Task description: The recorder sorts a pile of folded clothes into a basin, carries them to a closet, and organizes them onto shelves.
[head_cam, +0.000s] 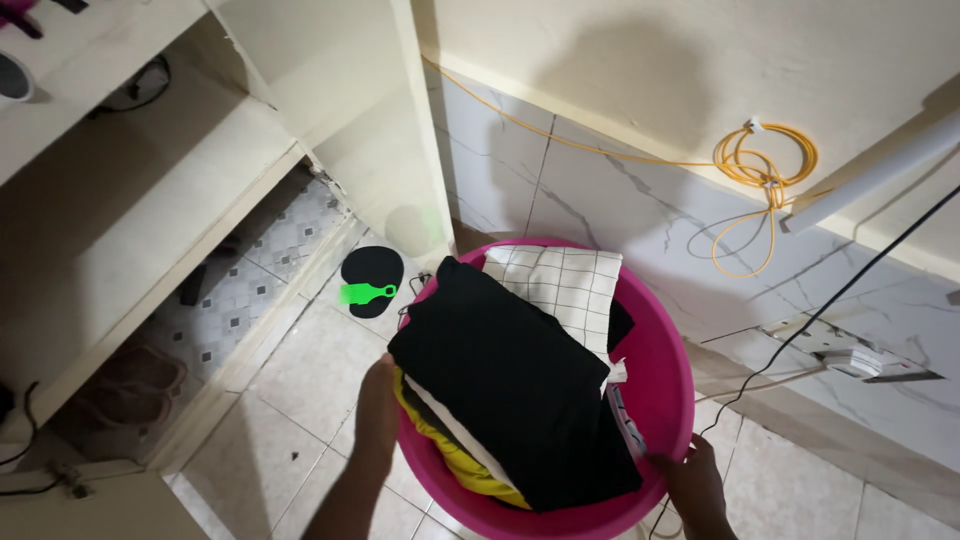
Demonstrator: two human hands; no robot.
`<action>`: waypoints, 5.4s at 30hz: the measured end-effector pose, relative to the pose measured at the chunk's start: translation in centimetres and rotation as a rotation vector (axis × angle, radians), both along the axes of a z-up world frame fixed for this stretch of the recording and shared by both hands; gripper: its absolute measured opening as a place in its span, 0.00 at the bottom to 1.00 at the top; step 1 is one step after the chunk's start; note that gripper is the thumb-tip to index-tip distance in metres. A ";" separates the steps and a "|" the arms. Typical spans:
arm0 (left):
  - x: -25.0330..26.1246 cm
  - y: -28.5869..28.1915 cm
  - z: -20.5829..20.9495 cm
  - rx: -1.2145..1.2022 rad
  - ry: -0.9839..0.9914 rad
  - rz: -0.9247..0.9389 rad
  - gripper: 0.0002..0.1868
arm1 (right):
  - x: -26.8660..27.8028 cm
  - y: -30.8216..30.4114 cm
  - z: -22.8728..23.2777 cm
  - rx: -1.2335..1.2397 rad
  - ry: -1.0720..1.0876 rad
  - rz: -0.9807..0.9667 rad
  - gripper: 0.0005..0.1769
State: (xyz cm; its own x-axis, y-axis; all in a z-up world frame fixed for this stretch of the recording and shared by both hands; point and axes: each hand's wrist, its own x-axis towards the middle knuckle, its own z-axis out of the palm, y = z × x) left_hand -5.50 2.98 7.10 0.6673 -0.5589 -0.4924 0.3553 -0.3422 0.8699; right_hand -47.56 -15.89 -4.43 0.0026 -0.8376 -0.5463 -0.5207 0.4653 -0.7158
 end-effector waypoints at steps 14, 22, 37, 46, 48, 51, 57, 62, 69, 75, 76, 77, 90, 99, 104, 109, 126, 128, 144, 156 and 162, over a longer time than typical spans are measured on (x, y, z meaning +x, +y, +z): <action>-7.6 -0.3 2.9 -0.177 0.474 0.318 0.36 | 22.7 7.4 23.2 -1.034 0.082 0.829 0.48; -8.5 0.1 3.1 -0.262 0.433 0.196 0.38 | 24.1 5.8 23.0 -0.801 0.367 1.028 0.52; -3.9 1.5 14.4 -0.576 1.041 0.490 0.23 | 25.1 6.1 21.3 -1.130 -0.087 1.291 0.42; 11.5 15.7 8.2 -0.482 0.775 0.710 0.24 | 45.1 9.8 21.6 0.346 -0.376 1.031 0.48; 15.7 19.8 4.0 -0.339 0.719 0.759 0.27 | 50.1 13.1 22.3 0.543 -0.349 1.028 0.48; 22.2 24.5 -0.9 -0.381 -0.052 0.333 0.38 | 57.9 18.1 22.2 0.720 -0.383 0.936 0.50; 34.1 27.0 6.1 -0.127 0.429 0.732 0.50 | 72.5 24.3 16.2 0.548 -0.546 0.915 0.49; 41.9 29.7 3.7 -0.306 0.033 0.782 0.51 | 82.1 28.6 14.1 0.355 -0.695 1.045 0.48; 49.7 30.9 -2.3 0.073 -0.096 0.864 0.48 | 96.6 30.0 -0.4 -0.077 -0.939 1.126 0.43; 52.9 32.5 -14.3 0.277 -0.774 0.389 0.50 | 93.5 30.8 -1.8 -0.631 -0.213 1.351 0.39; 52.8 32.4 -13.3 0.333 -0.723 0.371 0.51 | 93.3 30.7 -1.4 -0.652 -0.280 1.323 0.37; 52.4 32.1 -12.4 0.388 -0.668 0.351 0.52 | 92.9 30.5 -1.0 -0.671 -0.343 1.295 0.36; 49.3 29.2 -7.9 0.577 -0.486 0.431 0.46 | 89.1 28.9 -1.2 -0.632 -0.538 1.316 0.45; 32.9 22.9 -3.0 0.250 -0.932 0.376 0.39 | 71.6 24.1 5.4 -0.461 -0.453 1.135 0.37; 23.2 18.1 1.3 0.096 -0.641 0.284 0.34 | 58.7 18.0 9.3 -0.410 -0.564 1.173 0.35; 11.7 12.2 2.8 -0.072 -0.607 0.144 0.32 | 43.3 14.4 14.8 -0.459 -0.379 1.045 0.27; -8.0 -4.8 1.6 -0.039 -0.161 0.058 0.26 | 23.3 5.0 17.4 -0.945 0.215 1.037 0.46; -7.9 -5.9 1.6 0.074 0.109 0.077 0.23 | 22.8 5.0 16.6 -0.981 0.286 1.080 0.43; 6.2 4.2 7.4 -0.430 0.379 0.602 0.26 | 36.5 10.4 20.3 -1.026 -0.157 1.082 0.34; 30.0 22.4 0.1 -0.202 0.325 0.748 0.30 | 67.8 23.3 13.6 0.449 -0.545 0.965 0.37; 43.4 29.5 -3.3 -0.027 0.024 1.004 0.34 | 84.3 29.6 7.9 0.354 -0.586 1.116 0.43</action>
